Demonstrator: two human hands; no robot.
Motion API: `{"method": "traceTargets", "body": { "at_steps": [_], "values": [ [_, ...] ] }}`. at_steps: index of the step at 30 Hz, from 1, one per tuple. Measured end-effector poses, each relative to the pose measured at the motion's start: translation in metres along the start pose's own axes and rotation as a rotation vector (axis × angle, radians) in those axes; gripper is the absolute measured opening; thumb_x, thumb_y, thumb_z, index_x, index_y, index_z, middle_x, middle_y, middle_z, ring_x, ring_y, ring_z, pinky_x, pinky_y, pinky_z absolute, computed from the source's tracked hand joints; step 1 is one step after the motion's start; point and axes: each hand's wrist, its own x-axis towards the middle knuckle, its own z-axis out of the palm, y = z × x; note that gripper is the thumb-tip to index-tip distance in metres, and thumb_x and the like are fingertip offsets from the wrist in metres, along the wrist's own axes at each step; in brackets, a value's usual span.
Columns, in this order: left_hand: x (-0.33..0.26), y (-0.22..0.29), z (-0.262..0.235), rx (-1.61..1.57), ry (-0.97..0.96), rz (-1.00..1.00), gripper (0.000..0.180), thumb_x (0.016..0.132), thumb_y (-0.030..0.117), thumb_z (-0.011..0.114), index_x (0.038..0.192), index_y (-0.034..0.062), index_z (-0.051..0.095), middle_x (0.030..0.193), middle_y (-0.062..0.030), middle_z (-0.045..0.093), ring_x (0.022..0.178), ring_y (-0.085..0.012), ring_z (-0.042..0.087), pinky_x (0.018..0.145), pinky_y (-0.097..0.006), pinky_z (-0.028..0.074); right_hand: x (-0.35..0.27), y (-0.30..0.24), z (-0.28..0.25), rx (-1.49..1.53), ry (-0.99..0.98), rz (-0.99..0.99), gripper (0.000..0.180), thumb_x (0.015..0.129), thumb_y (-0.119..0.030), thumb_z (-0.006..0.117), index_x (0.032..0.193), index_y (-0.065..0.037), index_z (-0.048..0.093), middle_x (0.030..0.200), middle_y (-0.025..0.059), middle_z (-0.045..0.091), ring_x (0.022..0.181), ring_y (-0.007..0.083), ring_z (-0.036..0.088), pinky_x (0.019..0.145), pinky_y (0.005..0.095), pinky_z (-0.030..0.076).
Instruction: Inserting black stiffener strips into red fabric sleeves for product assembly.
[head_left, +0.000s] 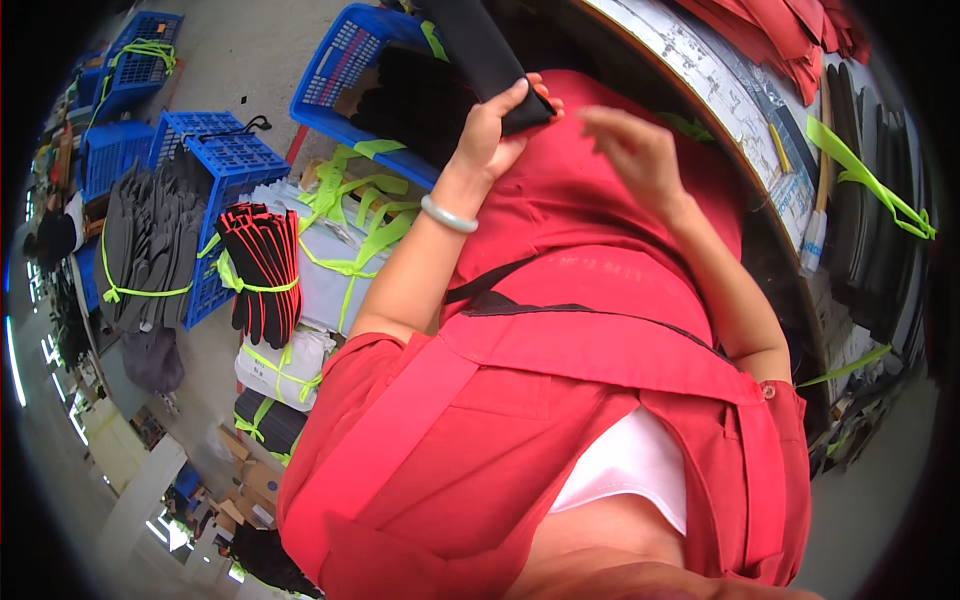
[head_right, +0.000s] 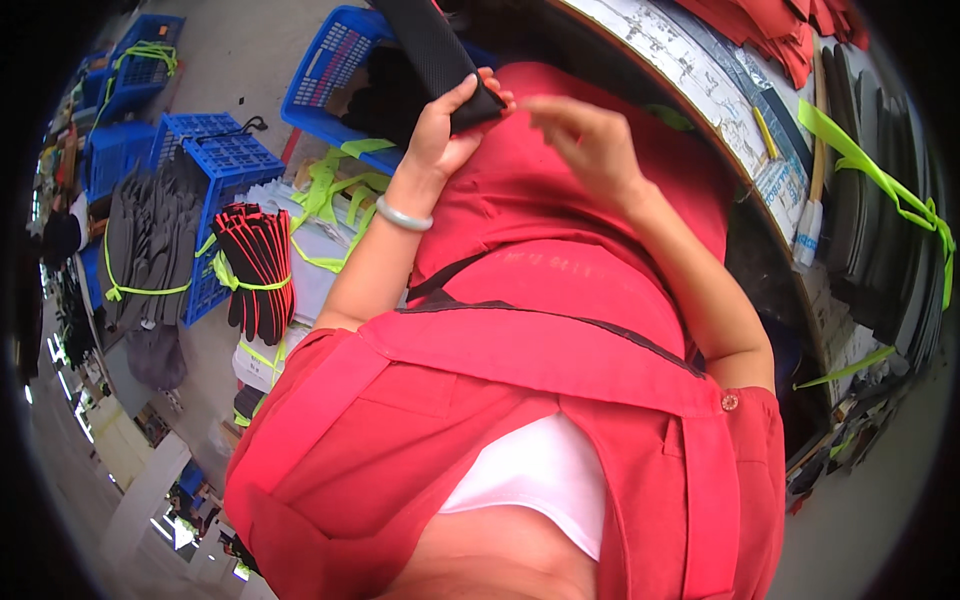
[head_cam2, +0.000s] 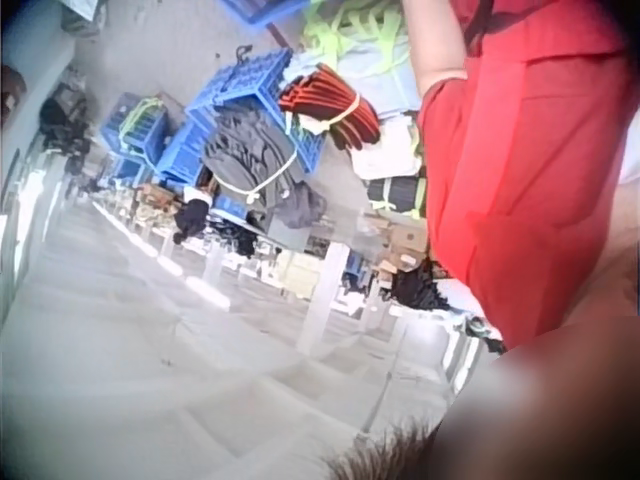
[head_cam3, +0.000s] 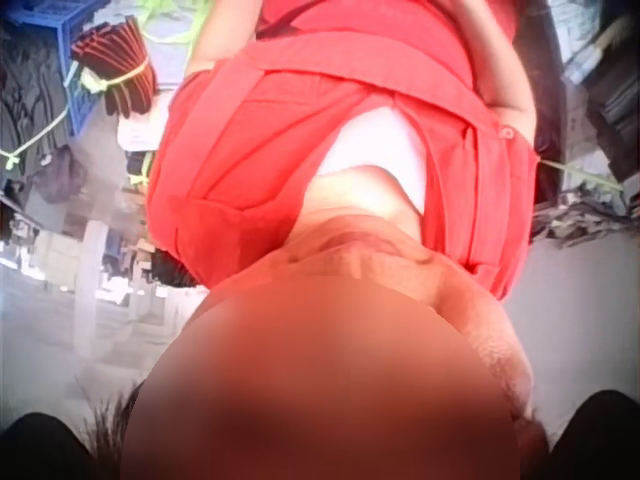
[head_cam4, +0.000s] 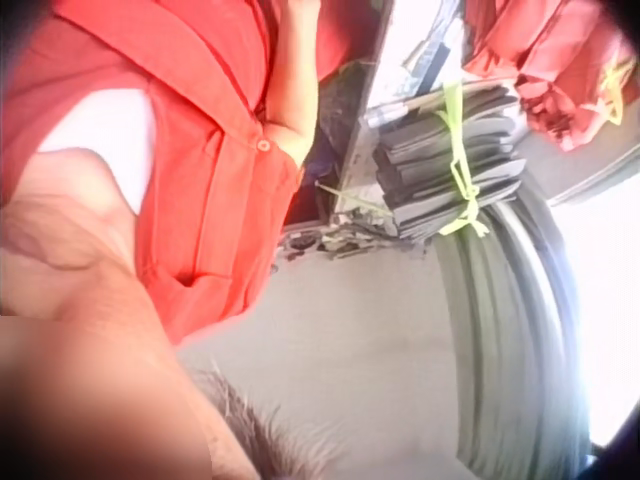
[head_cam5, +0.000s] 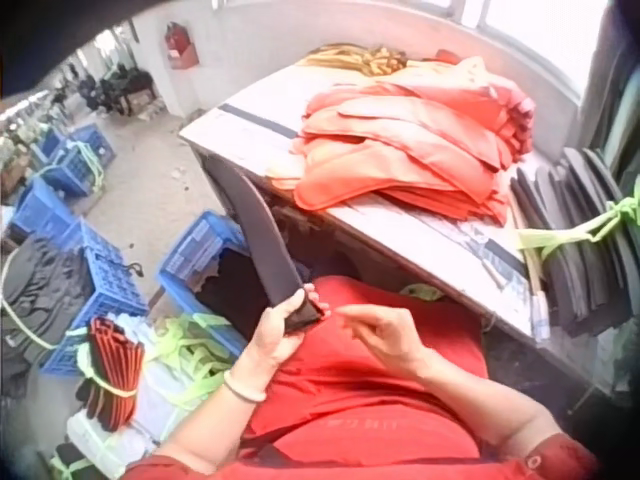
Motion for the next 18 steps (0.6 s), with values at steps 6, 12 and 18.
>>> {"method": "traceTargets", "body": {
  "at_steps": [6, 12, 18],
  "values": [
    [-0.037, -0.017, 0.053, 0.456, -0.297, -0.347, 0.030, 0.094, 0.014, 0.058, 0.116, -0.0059, 0.055, 0.098, -0.0156, 0.065, 0.094, -0.0306, 0.066, 0.086, -0.039, 0.053, 0.062, -0.003, -0.030, 0.895, -0.197, 0.522, 0.049, 0.097, -0.032, 0.055, 0.138, -0.006, 0.046, 0.117, 0.0064, 0.063, 0.096, 0.0102, 0.061, 0.087, 0.0250, 0.049],
    [-0.017, -0.025, 0.077, 0.127, -0.575, -0.585, 0.029, 0.094, 0.020, 0.054, 0.110, -0.0041, 0.057, 0.110, -0.0232, 0.062, 0.109, -0.0351, 0.061, 0.092, -0.043, 0.052, 0.059, -0.035, -0.031, 1.031, -0.141, 0.606, 0.045, 0.097, -0.036, 0.053, 0.128, -0.003, 0.051, 0.096, 0.0060, 0.064, 0.086, 0.0131, 0.063, 0.073, 0.0249, 0.054],
    [-0.034, -0.044, 0.077, 0.142, -0.525, -0.774, 0.021, 0.095, 0.022, 0.053, 0.095, 0.0016, 0.056, 0.085, -0.0122, 0.061, 0.082, -0.0312, 0.067, 0.066, -0.043, 0.060, 0.081, -0.023, -0.067, 1.158, -0.048, 0.562, 0.034, 0.098, -0.037, 0.051, 0.109, -0.006, 0.058, 0.084, 0.0061, 0.066, 0.076, 0.0211, 0.067, 0.069, 0.0325, 0.056]
  ]
}}
